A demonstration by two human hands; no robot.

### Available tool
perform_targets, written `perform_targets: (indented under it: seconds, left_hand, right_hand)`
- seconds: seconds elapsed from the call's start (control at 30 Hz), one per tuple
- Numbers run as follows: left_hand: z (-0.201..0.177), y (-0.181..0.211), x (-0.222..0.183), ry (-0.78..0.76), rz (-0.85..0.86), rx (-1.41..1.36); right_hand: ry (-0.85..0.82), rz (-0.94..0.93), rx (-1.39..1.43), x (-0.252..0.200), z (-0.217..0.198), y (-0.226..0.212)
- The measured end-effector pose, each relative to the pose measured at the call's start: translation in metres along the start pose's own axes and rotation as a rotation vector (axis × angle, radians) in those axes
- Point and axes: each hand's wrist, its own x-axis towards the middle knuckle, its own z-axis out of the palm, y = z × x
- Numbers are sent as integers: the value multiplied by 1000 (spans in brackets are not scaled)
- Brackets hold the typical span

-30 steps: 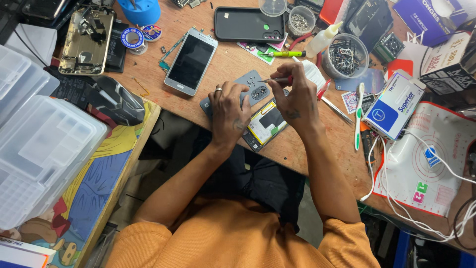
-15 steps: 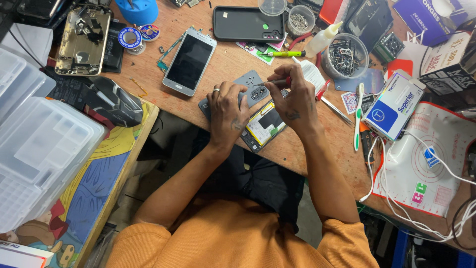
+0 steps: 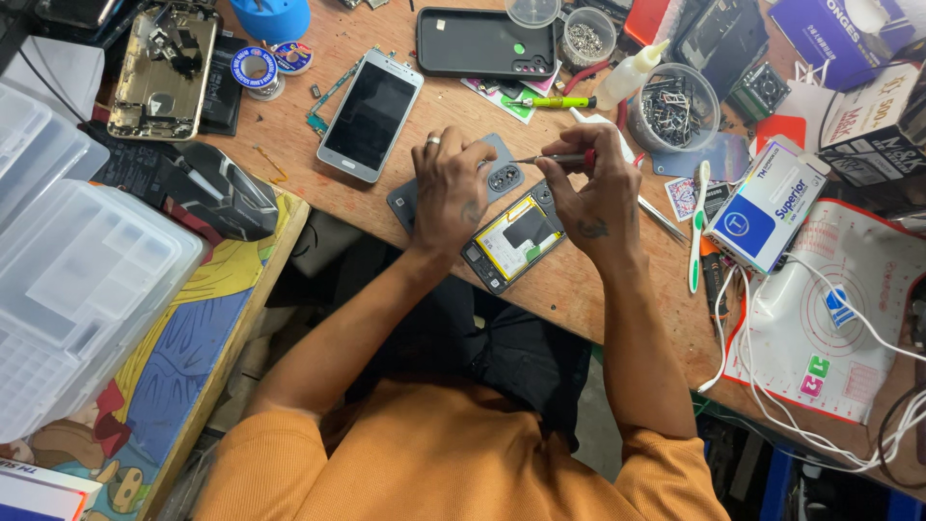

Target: The person assembles a smartphone by placing the back cover onto the chassis and pressing the edges to secure it. They then use a screwdriver to fasten screws around the camera module area, tightening them to complete the reassembly.

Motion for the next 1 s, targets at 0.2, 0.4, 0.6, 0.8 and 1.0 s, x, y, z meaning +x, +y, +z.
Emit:
perform_targets:
  seconds: [0.2, 0.4, 0.6, 0.8, 1.0]
  left_hand:
    - [-2, -1, 18, -88, 101, -32]
    - [6, -5, 21, -100, 119, 24]
    - [5, -5, 20, -66, 198, 22]
    - [1, 14, 6, -56, 322, -300]
    - [2, 52, -9, -200, 202, -446]
  right_hand:
    - [25, 10, 28, -5, -9, 3]
    - [39, 30, -1, -10, -12, 5]
    - [63, 43, 12, -16, -17, 5]
    - [136, 61, -7, -28, -36, 9]
    - [172, 135, 101, -52, -52, 18]
